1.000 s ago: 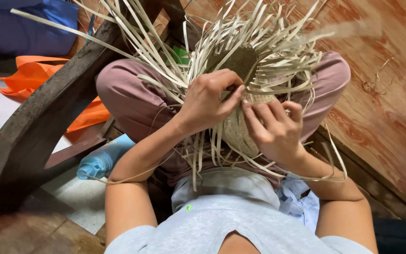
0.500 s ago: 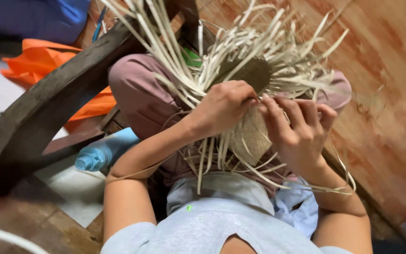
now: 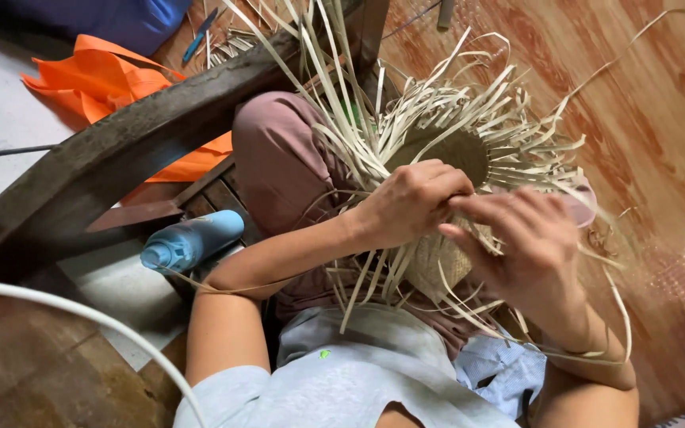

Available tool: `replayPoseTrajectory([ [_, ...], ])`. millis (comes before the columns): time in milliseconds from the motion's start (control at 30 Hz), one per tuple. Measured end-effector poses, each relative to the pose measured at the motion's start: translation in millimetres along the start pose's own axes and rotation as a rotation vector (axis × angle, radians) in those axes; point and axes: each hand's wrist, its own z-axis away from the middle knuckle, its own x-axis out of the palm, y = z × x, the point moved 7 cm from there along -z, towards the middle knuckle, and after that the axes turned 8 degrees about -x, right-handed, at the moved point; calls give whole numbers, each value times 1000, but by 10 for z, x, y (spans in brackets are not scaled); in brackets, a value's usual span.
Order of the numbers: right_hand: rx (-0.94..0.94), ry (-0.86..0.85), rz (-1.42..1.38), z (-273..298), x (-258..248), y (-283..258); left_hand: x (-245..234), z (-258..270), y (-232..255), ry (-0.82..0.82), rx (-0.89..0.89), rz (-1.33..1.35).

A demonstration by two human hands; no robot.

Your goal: Weaving a hat by hand using dried plant fibers

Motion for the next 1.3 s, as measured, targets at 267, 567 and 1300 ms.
replayPoseTrajectory([
  [267,54,-236,-249,-43,286,446,-35,20,-82,-59,-75,84],
  [567,120,-402,-610,82,552,704,-116,-40,-150,-141,-167,282],
  [1300,159,-322,-417,174,529,698,-1912,663,-545,934,-207,-251],
])
